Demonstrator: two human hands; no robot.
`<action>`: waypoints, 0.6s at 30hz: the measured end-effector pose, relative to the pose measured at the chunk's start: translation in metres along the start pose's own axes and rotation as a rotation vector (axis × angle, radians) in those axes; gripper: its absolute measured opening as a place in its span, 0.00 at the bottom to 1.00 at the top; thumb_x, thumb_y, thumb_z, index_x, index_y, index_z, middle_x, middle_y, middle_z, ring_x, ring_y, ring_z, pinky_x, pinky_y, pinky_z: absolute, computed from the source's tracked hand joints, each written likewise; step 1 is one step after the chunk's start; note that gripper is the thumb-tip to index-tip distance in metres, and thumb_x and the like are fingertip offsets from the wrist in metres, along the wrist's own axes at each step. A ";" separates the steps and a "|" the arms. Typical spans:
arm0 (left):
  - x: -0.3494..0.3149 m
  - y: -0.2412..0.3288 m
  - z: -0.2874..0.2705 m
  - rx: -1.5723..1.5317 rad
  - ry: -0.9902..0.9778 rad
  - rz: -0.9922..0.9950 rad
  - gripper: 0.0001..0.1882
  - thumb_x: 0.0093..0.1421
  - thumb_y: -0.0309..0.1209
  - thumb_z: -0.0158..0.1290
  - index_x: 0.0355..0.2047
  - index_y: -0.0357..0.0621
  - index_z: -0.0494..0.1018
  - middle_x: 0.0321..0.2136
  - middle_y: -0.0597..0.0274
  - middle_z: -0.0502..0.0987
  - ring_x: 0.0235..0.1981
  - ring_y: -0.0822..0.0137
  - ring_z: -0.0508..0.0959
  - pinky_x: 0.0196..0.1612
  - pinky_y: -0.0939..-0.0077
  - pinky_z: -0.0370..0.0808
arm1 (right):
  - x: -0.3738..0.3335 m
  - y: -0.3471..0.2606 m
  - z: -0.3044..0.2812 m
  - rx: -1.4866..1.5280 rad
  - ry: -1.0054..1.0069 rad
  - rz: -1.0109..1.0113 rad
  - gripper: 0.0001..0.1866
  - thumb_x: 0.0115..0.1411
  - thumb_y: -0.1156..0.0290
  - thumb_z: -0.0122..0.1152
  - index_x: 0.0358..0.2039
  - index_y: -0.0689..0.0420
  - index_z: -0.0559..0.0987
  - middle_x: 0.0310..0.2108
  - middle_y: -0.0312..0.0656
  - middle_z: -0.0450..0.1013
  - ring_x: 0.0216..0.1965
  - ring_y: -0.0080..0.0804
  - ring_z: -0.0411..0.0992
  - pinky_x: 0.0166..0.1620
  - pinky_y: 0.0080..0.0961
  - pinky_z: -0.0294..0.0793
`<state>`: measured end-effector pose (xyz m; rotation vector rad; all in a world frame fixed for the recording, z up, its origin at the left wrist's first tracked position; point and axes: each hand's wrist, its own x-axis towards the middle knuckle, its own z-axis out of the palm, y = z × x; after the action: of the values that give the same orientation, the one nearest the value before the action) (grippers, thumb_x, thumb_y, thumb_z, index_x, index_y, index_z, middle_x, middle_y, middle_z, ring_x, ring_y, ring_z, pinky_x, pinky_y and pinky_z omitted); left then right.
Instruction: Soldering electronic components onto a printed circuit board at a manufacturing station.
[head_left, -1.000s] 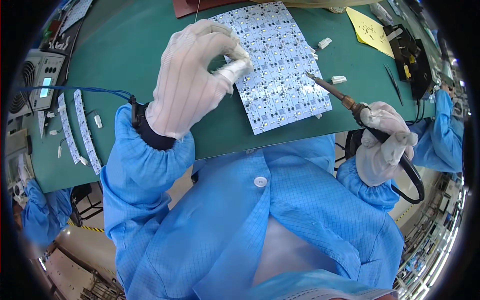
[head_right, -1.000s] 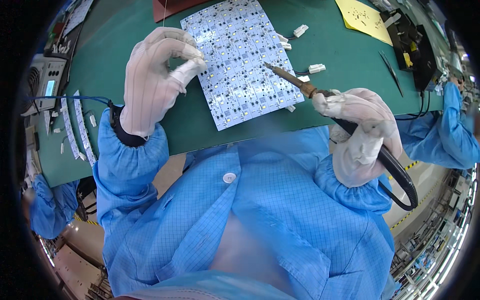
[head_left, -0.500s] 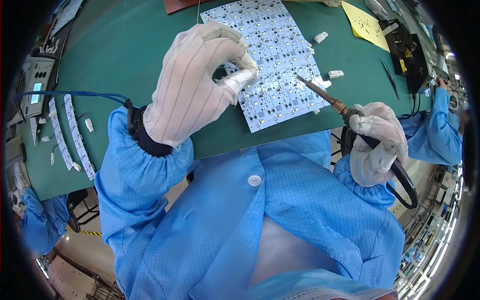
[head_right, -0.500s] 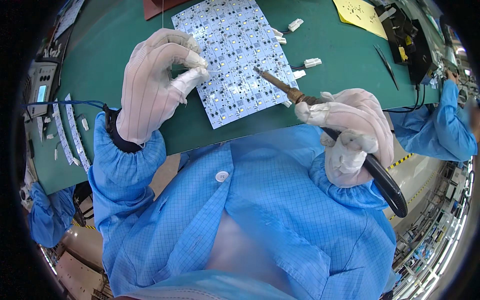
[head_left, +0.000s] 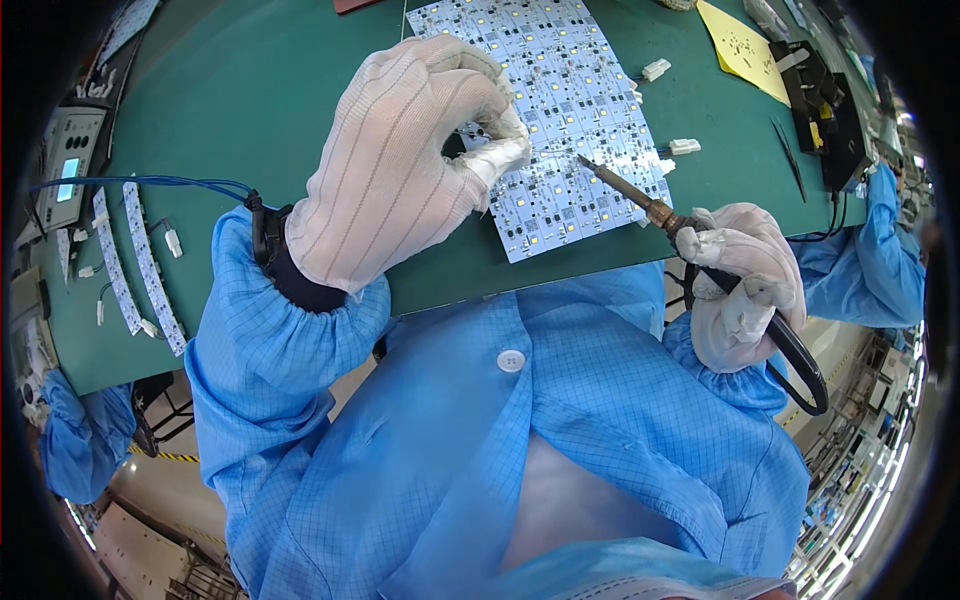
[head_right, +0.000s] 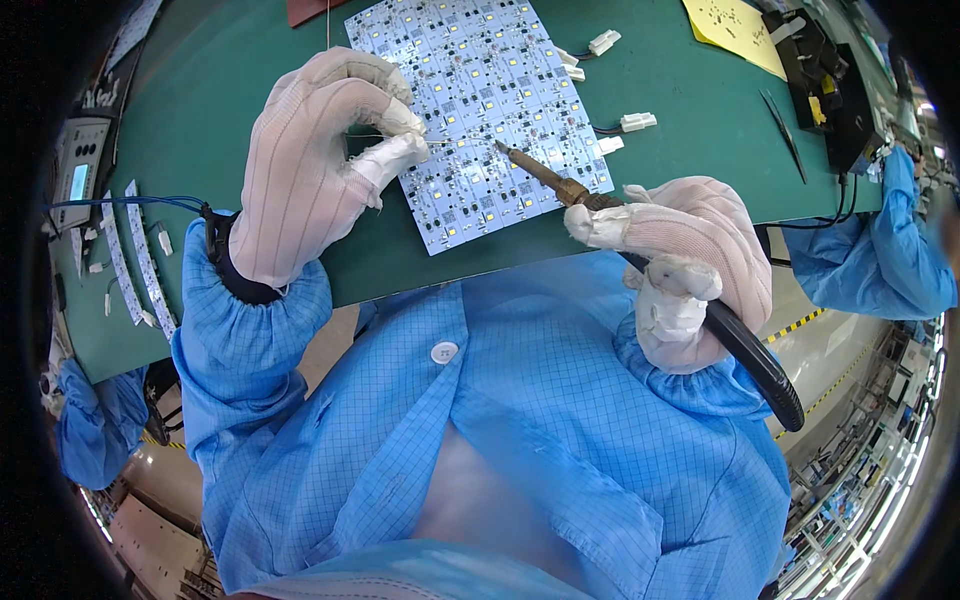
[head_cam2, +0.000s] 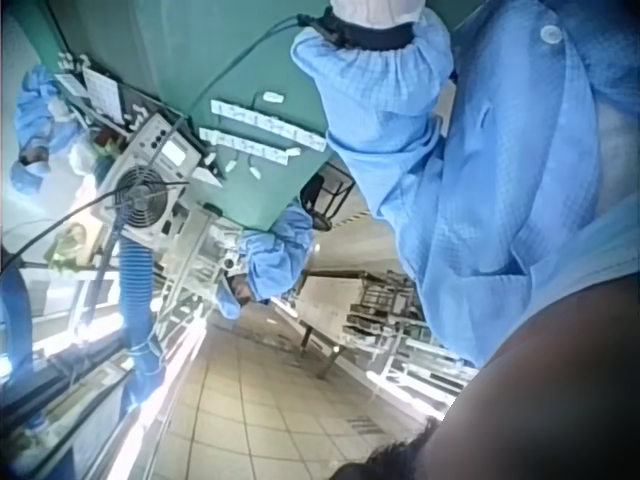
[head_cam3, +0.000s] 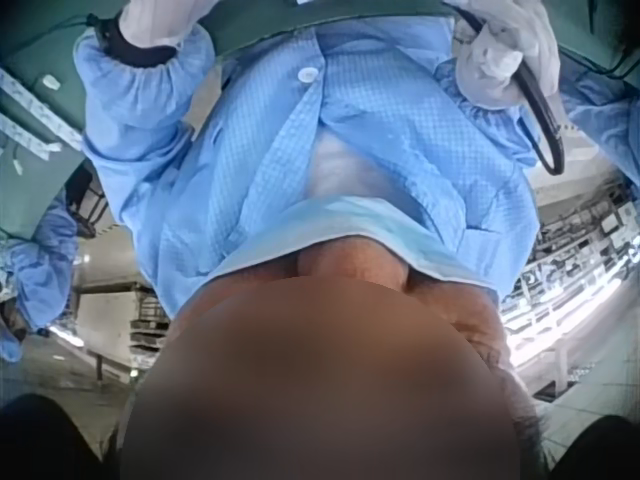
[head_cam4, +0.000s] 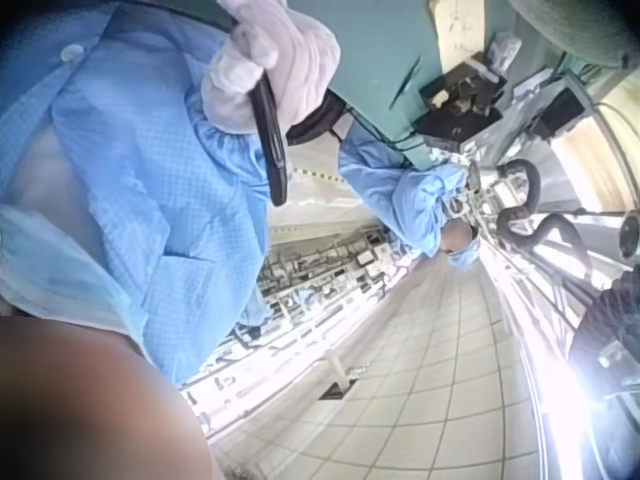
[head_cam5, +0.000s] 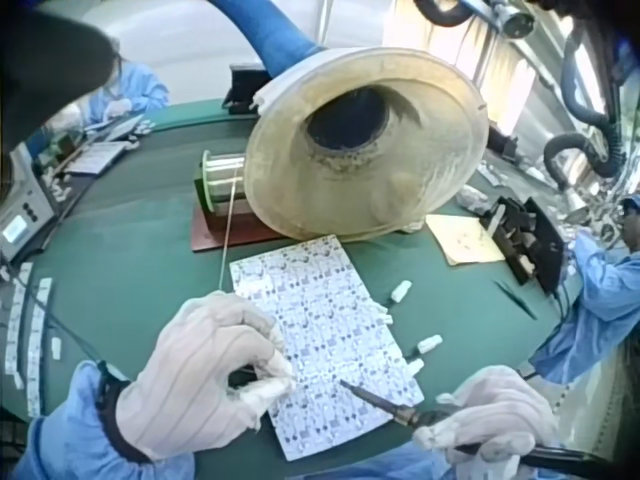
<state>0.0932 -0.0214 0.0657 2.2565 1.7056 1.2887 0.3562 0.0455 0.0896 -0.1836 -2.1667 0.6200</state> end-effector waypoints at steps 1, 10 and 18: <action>0.000 0.000 0.000 -0.003 0.000 -0.006 0.11 0.41 0.32 0.65 0.25 0.46 0.76 0.37 0.62 0.77 0.40 0.59 0.75 0.46 0.68 0.69 | 0.000 0.000 0.000 0.005 -0.001 0.003 0.24 0.68 0.57 0.44 0.32 0.68 0.76 0.26 0.50 0.77 0.19 0.26 0.66 0.25 0.26 0.65; 0.000 -0.002 0.000 0.010 -0.015 0.020 0.11 0.42 0.34 0.65 0.25 0.46 0.76 0.36 0.62 0.77 0.41 0.59 0.75 0.46 0.67 0.69 | 0.000 0.002 -0.001 0.044 -0.036 0.019 0.23 0.68 0.58 0.43 0.32 0.67 0.76 0.27 0.49 0.77 0.20 0.27 0.67 0.26 0.27 0.67; 0.000 0.000 0.001 0.007 -0.024 0.017 0.11 0.42 0.33 0.66 0.26 0.47 0.77 0.36 0.62 0.77 0.41 0.59 0.75 0.46 0.67 0.69 | -0.002 -0.005 -0.004 -0.063 -0.073 0.087 0.25 0.69 0.57 0.41 0.31 0.66 0.78 0.28 0.49 0.77 0.22 0.29 0.68 0.28 0.28 0.68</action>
<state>0.0938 -0.0213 0.0647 2.2856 1.6896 1.2558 0.3609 0.0416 0.0924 -0.2945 -2.2597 0.6162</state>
